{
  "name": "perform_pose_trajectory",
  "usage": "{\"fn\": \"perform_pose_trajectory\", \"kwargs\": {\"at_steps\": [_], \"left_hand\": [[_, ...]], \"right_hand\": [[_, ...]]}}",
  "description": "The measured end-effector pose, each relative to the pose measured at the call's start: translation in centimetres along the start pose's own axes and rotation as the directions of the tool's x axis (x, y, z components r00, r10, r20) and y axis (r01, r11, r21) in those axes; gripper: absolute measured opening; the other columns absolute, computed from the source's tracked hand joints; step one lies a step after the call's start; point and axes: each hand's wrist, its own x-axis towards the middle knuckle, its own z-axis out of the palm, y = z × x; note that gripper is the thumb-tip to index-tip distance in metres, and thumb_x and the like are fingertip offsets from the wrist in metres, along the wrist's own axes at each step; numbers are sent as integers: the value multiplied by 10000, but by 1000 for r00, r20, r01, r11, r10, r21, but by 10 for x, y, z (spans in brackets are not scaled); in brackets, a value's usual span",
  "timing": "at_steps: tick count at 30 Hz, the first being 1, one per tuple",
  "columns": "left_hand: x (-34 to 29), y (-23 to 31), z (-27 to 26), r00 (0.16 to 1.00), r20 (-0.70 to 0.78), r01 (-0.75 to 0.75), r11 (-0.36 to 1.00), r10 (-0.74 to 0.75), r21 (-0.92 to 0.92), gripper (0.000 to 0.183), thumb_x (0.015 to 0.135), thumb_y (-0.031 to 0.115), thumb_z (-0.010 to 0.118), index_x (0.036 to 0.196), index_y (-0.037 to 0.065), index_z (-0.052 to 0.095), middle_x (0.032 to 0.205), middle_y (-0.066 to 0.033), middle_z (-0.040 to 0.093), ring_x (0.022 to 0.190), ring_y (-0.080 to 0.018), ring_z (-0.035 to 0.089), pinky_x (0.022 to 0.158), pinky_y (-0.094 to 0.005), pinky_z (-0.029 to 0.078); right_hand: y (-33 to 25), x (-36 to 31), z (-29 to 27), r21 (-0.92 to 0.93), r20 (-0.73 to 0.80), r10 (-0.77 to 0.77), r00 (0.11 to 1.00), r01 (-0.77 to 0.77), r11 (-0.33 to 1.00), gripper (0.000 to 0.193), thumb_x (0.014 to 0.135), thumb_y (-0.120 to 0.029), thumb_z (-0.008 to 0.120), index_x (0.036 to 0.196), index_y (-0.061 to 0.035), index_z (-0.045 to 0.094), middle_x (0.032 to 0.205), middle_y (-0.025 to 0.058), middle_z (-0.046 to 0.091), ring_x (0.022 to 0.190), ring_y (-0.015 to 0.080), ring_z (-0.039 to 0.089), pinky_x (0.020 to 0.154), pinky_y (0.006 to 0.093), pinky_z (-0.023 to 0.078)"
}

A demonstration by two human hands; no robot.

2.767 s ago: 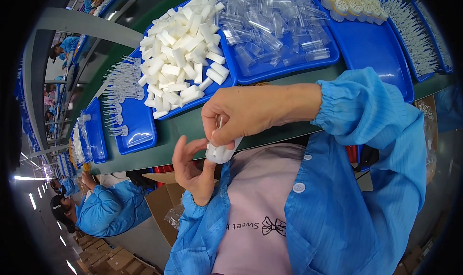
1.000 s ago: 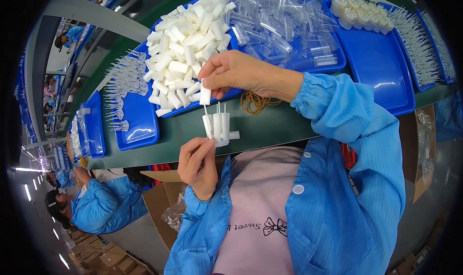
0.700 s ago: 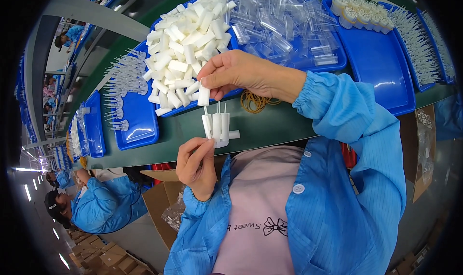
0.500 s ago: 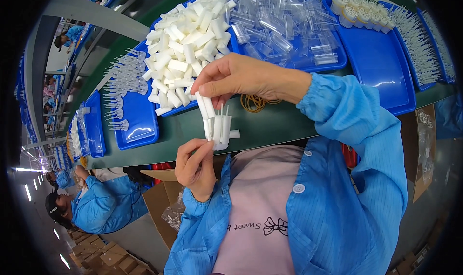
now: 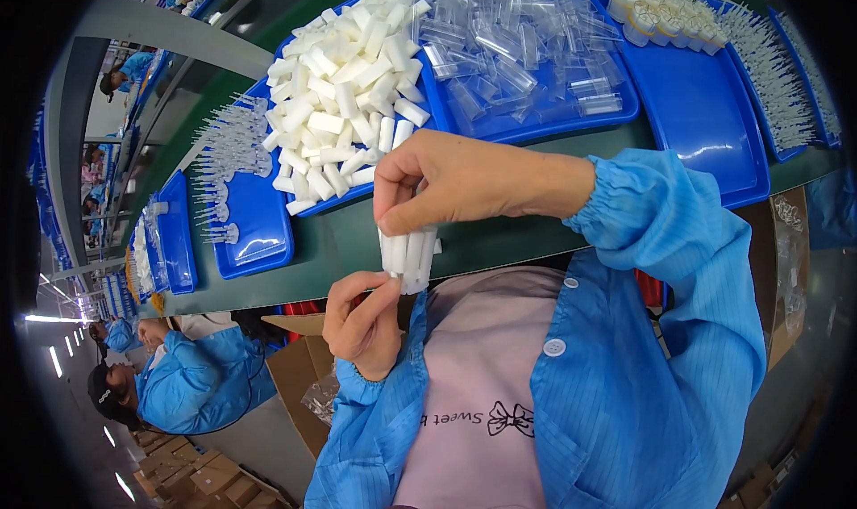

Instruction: The person assembles filter components by mounting white foam pieces and plastic tubes onto pronged bases by hand, securing each bundle with a rubber band, and placing the finished bundles onto a tray.

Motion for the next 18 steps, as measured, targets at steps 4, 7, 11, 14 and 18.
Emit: {"fn": "perform_pose_trajectory", "kwargs": {"at_steps": [4, 7, 11, 14, 18], "left_hand": [[-4, 2, 4, 997, -74, -24, 1000, 22, -17, 360, 622, -115, 755, 939, 43, 695, 888, -113, 627, 746, -225, 638, 635, -290, 521], [-9, 1, 6, 988, -156, -24, 995, 9, -94, 433, 656, -120, 774, 1030, 45, 630, 949, -117, 564, 751, -218, 646, 625, -285, 532], [-9, 3, 5, 994, -106, -35, 992, 22, -120, 536, 670, -115, 781, 1122, 70, 561, 1010, -114, 499, 746, -217, 652, 626, -290, 544], [-11, 3, 7, 995, -103, -29, 992, 16, -123, 551, 669, -106, 786, 1133, 76, 551, 1020, -116, 495, 736, -216, 652, 627, -293, 546], [-9, 4, 8, 994, -109, -30, 991, 16, -133, 556, 667, -97, 794, 1135, 79, 550, 1021, -116, 493, 719, -209, 651, 622, -294, 544]], "right_hand": [[-2, -9, 6, -72, -25, -3, 1000, 1, 997, 171, 836, -197, 692, 833, -29, 666, 811, 4, 653, 771, 77, 549, 702, 242, 421], [-3, -17, 11, -124, -61, -59, 996, 51, 991, 157, 831, -189, 690, 827, -35, 664, 804, 1, 653, 776, 79, 552, 707, 250, 417], [-2, -23, 17, -196, -106, -133, 985, 111, 974, 131, 821, -171, 695, 819, -44, 664, 801, 14, 657, 779, 104, 572, 737, 272, 421], [2, -24, 20, -238, -120, -225, 967, 192, 952, 154, 815, -175, 651, 765, -31, 626, 737, 9, 620, 729, 89, 567, 595, 275, 431], [5, -27, 22, -215, -145, -231, 962, 197, 957, 146, 815, -170, 648, 767, -34, 624, 740, 13, 621, 735, 87, 568, 581, 280, 429]]}}
